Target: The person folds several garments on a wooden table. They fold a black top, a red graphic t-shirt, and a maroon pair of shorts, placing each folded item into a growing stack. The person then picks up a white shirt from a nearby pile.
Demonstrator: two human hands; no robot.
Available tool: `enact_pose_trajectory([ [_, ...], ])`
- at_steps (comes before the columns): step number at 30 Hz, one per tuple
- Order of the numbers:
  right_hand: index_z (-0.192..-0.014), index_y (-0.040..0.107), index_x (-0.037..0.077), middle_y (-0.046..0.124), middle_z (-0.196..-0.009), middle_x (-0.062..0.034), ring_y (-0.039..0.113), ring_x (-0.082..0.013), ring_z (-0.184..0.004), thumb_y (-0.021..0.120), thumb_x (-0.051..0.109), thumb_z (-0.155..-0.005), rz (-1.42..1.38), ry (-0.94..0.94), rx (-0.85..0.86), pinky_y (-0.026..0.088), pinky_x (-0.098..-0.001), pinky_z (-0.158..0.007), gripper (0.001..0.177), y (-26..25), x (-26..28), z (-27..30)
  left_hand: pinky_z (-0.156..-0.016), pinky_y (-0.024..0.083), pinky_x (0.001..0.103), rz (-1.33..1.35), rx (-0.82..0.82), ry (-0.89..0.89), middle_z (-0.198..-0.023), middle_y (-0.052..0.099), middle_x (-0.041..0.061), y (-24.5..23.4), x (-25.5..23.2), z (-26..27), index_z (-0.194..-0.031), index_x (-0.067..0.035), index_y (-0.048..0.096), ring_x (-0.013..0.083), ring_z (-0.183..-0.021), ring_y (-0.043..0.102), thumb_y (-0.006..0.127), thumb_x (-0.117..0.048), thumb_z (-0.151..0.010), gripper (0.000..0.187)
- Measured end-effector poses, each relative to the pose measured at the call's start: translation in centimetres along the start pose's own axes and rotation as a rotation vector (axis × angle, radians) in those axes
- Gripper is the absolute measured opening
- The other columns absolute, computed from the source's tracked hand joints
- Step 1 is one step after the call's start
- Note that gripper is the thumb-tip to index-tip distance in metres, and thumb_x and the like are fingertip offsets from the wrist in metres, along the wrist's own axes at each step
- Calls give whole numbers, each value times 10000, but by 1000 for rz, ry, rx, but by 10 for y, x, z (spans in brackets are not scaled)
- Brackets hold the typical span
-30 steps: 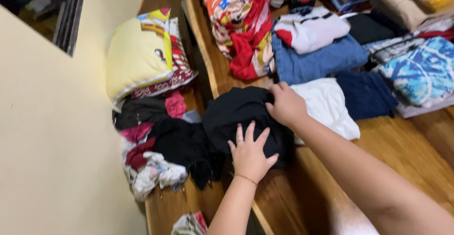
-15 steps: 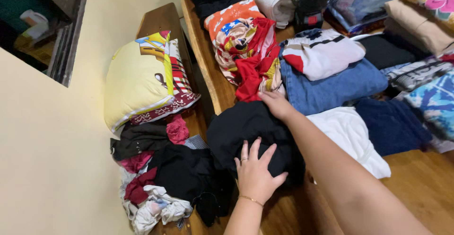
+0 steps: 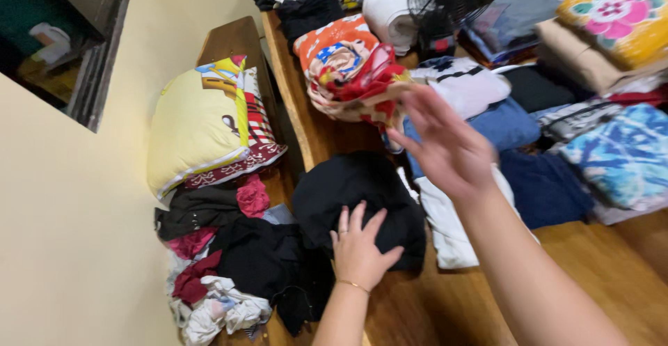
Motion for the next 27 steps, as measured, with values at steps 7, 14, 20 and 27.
enact_pose_trajectory([
  [7,-1232,716,35,706,-1282,-145,600,-330,-1280,531,239,-1060,202,150,-216,421,-590,-1072,325,-31,28,116,-1091,270,740,-15,-34,-6,-1572,368,57,4,-7,7,-1371,-323,608,406,-1476,248,897,-441,-662,775],
  [14,-1072,815,78,733,-1140,-110,517,-302,-1212,761,157,-847,1391,150,-457,455,-428,-953,244,-160,-84,94,-1091,278,740,-19,-26,-31,-1579,365,45,7,-9,15,-1377,-337,602,396,-1490,238,892,-443,-669,773],
  [20,-1057,748,2,766,-979,-86,713,-223,-893,757,110,-800,1277,188,-598,548,-313,-803,278,-153,-89,64,-1089,266,745,-4,-20,-40,-1582,357,46,-1,-14,12,-1380,-333,599,396,-1494,221,894,-440,-676,771],
  [27,-1156,634,46,659,-1094,-162,603,-284,-962,816,145,-764,370,-57,-381,492,-384,-832,444,-25,-13,65,-1105,270,723,-30,52,-86,-1589,368,57,35,12,3,-1400,-241,599,380,-1494,224,836,-408,-726,734],
])
Point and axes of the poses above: each hand's wrist, its own z-axis away from the middle knuckle, its own y-axis out of the palm, x = y × z, the point moved 5 cm from there along -z, towards the middle knuckle
